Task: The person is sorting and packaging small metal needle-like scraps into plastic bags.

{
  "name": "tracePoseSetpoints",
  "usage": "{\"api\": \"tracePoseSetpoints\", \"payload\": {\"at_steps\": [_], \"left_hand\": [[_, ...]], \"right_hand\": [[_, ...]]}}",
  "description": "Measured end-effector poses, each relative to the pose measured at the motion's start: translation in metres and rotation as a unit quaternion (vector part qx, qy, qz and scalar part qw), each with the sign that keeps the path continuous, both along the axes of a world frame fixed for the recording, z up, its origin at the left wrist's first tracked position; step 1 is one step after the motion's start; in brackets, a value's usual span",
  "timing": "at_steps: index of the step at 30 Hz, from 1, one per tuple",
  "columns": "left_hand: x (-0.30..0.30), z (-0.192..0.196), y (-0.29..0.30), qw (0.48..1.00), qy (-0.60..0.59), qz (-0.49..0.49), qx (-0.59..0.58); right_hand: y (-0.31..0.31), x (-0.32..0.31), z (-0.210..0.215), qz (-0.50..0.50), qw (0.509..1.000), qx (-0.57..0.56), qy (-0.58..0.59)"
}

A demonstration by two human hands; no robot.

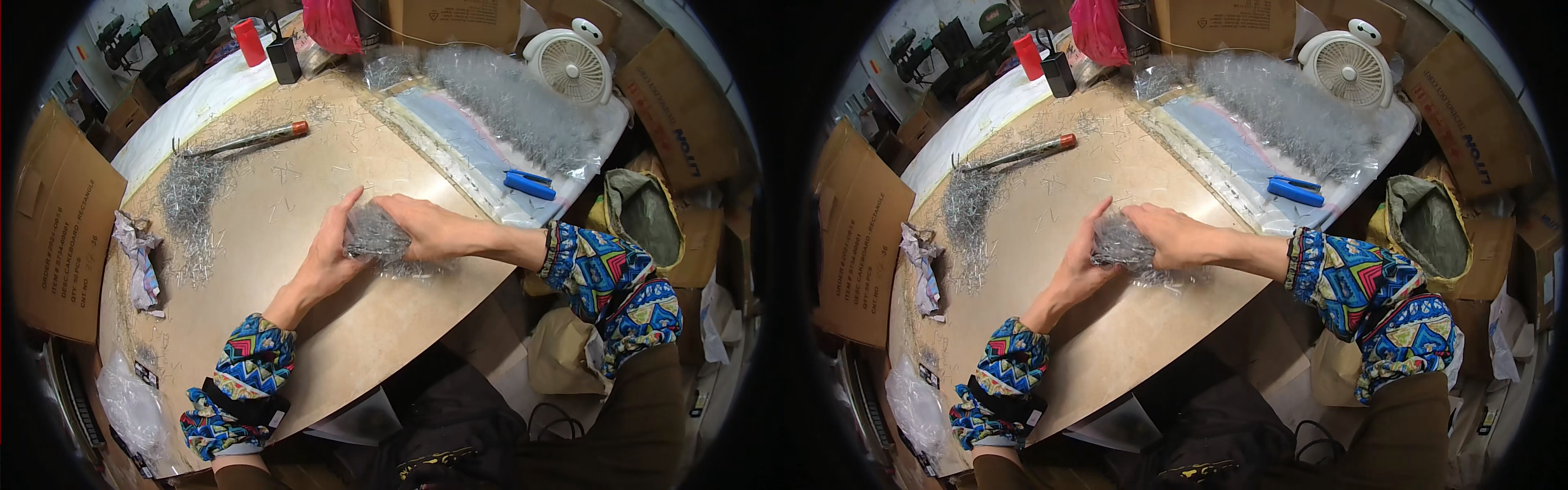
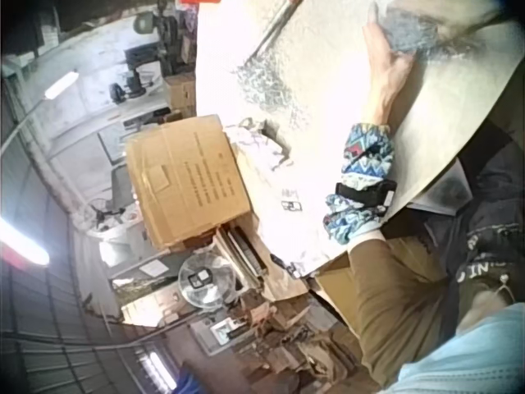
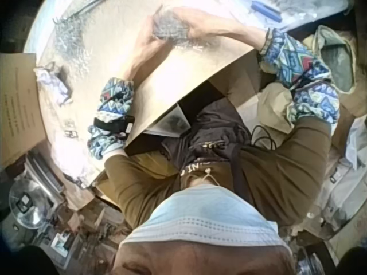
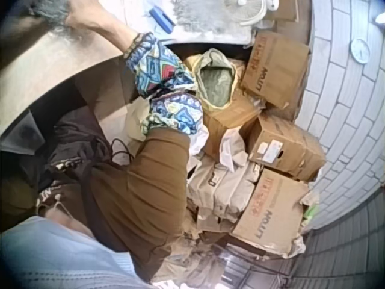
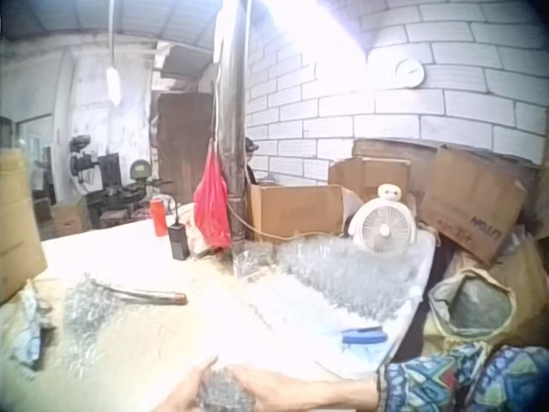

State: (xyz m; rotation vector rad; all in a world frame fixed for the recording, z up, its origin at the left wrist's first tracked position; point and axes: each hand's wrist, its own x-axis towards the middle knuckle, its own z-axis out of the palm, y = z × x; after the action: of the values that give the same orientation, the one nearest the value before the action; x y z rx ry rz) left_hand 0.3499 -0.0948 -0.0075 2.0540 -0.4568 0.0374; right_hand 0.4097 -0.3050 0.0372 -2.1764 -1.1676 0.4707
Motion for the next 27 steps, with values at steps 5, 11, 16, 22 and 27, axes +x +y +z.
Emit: {"api": "tracePoseSetpoints", "payload": {"at_steps": [5, 11, 16, 22, 27], "left_hand": [[0.005, 0.015, 0.003, 0.996, -0.002, 0.024, -0.083], [-0.003, 0.009, 0.007, 0.997, -0.023, 0.022, -0.077], [0.008, 0.009, -0.008, 0.999, 0.002, 0.028, 0.021], [0.071, 0.008, -0.018, 0.997, -0.006, 0.066, -0.032], [0.181, 0.020, -0.034, 0.989, -0.115, 0.093, -0.011]], "right_hand": [[0.007, 0.003, 0.028, 0.016, 0.991, -0.020, -0.133], [0.006, 0.006, 0.012, 0.045, 0.985, -0.062, -0.157], [-0.014, 0.021, 0.005, 0.005, 0.997, -0.074, 0.021], [-0.021, 0.107, 0.004, 0.078, 0.996, -0.004, -0.046], [-0.025, 0.213, 0.039, 0.088, 0.988, -0.021, -0.123]]}}
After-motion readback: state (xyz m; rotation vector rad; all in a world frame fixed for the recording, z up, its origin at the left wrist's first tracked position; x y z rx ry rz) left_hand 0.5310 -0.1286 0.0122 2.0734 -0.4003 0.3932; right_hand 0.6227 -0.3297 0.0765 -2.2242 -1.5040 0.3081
